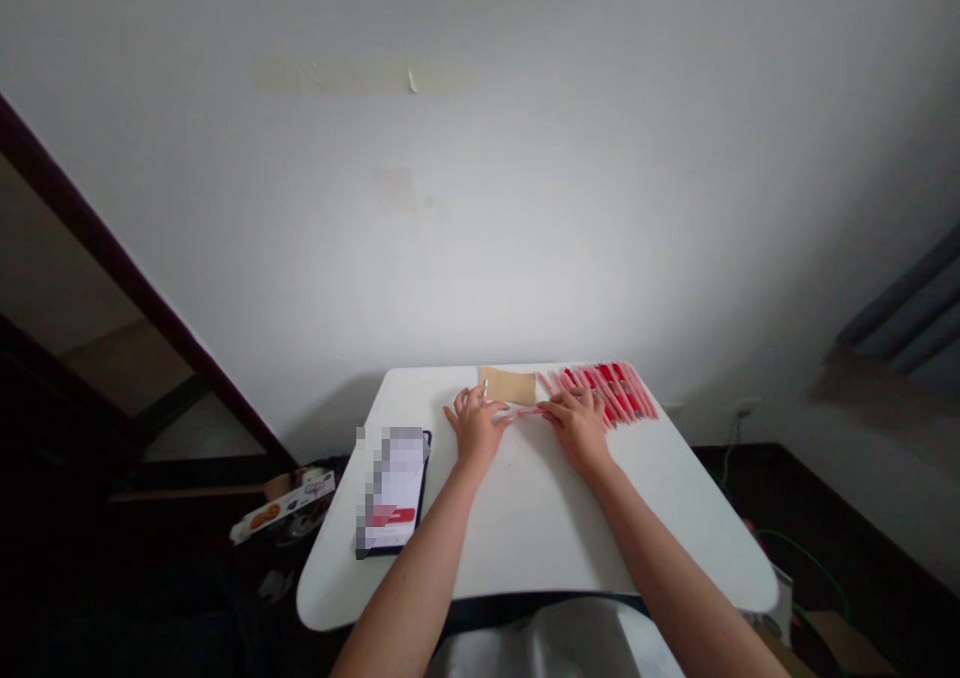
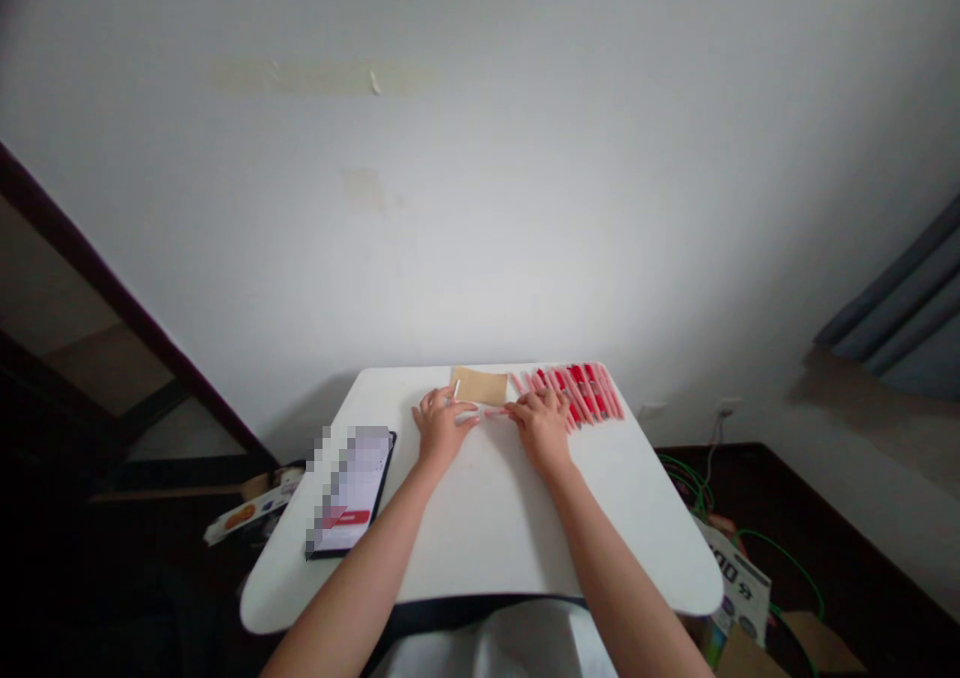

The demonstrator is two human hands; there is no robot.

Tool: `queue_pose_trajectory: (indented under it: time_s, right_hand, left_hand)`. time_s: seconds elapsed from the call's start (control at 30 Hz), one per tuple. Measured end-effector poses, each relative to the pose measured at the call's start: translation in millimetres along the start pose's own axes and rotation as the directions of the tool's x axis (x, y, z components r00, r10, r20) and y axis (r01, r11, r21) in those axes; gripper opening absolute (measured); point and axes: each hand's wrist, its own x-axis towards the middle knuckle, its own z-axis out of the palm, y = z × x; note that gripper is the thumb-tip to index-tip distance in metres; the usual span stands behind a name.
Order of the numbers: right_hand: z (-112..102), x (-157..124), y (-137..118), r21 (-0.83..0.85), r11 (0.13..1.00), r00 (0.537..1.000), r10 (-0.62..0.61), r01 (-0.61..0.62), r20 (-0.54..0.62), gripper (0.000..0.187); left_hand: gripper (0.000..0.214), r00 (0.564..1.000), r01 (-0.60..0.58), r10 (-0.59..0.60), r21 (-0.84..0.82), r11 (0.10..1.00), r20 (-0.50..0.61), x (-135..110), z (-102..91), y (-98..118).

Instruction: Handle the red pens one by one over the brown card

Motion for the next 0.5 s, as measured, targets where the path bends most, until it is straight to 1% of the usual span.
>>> queue_pose_trajectory:
  time_s: [0.17, 0.33, 0.5]
  right_hand:
    - [1.0, 0.3, -0.9, 0.015, 0.999, 0.999, -0.028, 0.029, -0.030, 0.020]
    - [1.1, 0.5, -1.1, 0.029, 0.998, 0.997, -0.051, 0.053, -0.058, 0.020]
    - [0.6, 1.0, -1.3, 0.047, 0.996, 0.995, -0.069, 0.072, -0.070, 0.020]
  left_hand:
    - [0.014, 1.000, 0.012, -0.012, -0.002, 1.000, 0.029, -0.2, -1.4, 1.6]
    - [0.010, 0.999, 0.028, -0.028, -0.009, 1.000, 0.026, -0.2, -2.3, 3.8]
    - [0.010, 0.998, 0.036, -0.035, -0.003, 0.999, 0.044, 0.0, -3.5, 5.9]
